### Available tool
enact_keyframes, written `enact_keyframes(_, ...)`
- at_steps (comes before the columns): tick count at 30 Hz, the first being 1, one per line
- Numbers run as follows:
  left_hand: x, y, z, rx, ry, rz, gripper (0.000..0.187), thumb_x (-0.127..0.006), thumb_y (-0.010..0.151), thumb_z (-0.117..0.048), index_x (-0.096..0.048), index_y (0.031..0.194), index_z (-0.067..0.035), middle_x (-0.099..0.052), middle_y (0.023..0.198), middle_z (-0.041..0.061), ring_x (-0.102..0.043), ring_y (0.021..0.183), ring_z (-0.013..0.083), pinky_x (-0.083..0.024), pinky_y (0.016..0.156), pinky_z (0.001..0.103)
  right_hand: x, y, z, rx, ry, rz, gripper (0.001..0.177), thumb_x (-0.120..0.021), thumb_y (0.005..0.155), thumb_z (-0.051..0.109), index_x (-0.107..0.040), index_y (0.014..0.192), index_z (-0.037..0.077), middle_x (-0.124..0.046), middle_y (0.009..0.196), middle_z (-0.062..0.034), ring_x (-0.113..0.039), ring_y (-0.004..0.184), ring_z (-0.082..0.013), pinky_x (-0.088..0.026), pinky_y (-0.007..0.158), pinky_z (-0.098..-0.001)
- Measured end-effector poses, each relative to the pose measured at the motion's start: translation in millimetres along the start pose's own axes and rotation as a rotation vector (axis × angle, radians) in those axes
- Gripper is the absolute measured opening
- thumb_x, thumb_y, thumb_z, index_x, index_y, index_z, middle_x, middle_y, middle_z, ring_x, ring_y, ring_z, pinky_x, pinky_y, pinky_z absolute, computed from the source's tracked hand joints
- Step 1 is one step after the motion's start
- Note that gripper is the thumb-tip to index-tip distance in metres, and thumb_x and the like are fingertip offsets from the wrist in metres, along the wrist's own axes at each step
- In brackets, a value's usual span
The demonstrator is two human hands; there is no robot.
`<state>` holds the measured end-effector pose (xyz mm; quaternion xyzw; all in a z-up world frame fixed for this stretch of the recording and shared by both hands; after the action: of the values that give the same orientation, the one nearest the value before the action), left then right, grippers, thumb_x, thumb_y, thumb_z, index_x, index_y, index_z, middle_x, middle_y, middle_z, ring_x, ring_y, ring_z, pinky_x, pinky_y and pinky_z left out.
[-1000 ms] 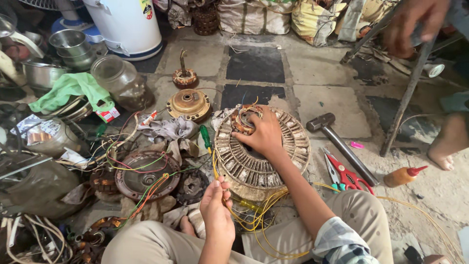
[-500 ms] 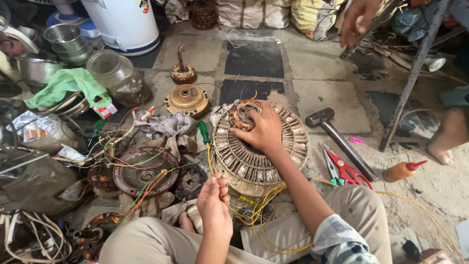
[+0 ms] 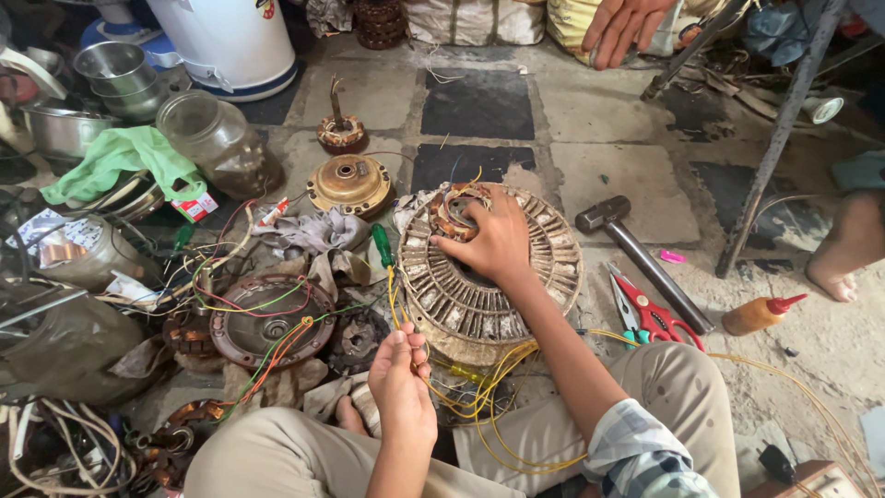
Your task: The person sits on the floor and handles various disassembled electric motor components, including a stator and a rotor. They manipulate yellow wires, thread them through the stator slots, and examine the rotor assembly. The person also picks up and inspects a metal motor cover and other small parts scattered around the workspace.
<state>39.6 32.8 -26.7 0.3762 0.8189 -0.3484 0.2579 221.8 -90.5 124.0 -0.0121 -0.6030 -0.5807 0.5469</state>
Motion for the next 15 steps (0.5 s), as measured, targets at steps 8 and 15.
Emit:
enact_keyframes(8,3.1,5.8,2.4,0.005,0.013,-0.039,0.020,-0.061,0.100,-0.020,-0.068,0.110,-0.005,-0.067,0.086,0.001,-0.053,0.069,0.0067,-0.040,0.058,0.022,15.1,1.0,3.9,0.041,0.083,-0.095,0.054,-0.091,0.068,0.050,-0.073,0.090,0.003,-0.063,0.119,-0.0211,-0.062,0.104,-0.0400,-0.051,0.090,-0.0496)
enact_keyframes(15,17.1,18.1,-0.6,-0.064,0.024,-0.073,0.022,-0.059,0.101,-0.021,-0.068,0.111,-0.004,-0.065,0.085,0.000,-0.052,0.067,0.0060,-0.040,0.056,0.022,20.6,-3.3,-26.4,-0.006,0.260,-0.245,0.042,-0.094,0.072,0.033,-0.074,0.096,0.004,-0.068,0.127,-0.0227,-0.066,0.118,-0.0395,-0.051,0.102,-0.0471)
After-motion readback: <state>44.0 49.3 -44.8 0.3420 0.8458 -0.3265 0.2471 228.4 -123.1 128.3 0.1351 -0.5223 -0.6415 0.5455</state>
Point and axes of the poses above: each hand's wrist, its own y-axis towards the middle knuckle, its own x-axis out of the back of the hand, z = x × y, the point moved 6 cm from there along y, towards the middle knuckle
